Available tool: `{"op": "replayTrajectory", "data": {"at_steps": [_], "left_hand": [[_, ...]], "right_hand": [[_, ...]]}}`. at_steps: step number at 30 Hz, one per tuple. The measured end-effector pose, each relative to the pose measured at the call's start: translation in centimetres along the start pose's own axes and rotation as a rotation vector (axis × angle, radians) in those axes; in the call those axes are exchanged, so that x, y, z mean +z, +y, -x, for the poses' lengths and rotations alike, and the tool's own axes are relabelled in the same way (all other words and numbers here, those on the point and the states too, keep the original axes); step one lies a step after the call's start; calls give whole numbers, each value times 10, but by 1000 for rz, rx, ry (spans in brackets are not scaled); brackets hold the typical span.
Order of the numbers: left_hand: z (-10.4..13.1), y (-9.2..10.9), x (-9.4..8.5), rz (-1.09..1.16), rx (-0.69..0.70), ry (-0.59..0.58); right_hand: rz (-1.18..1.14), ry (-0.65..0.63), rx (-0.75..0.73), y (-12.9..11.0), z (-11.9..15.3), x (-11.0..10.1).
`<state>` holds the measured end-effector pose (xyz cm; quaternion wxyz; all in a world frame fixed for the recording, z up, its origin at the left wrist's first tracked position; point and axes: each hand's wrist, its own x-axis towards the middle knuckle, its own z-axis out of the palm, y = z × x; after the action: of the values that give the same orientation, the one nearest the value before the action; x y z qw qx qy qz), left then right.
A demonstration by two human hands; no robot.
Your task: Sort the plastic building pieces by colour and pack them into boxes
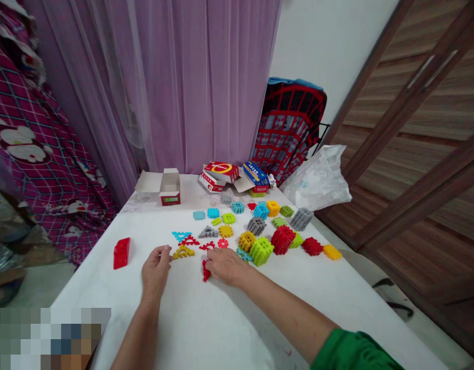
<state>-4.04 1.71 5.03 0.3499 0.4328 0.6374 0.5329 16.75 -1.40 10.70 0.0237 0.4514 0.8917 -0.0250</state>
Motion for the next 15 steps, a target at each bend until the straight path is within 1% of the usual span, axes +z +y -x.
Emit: {"op": "replayTrajectory", "data": {"at_steps": [4, 7, 9, 11, 15], "left_hand": [[1, 3, -1, -7, -5, 0], [2, 4, 0, -13, -6, 2], [2, 4, 0, -13, -2, 0], [2, 3, -1, -10, 2, -4], [2, 2, -1, -6, 2, -4]], "right_hand": [[12, 13, -9, -1, 1, 11], [2, 43, -24, 1, 4, 8], [-8, 81, -16, 7, 6, 0], [-23, 113, 18, 19, 7, -12], [-23, 118, 178, 61, 3, -42]]}}
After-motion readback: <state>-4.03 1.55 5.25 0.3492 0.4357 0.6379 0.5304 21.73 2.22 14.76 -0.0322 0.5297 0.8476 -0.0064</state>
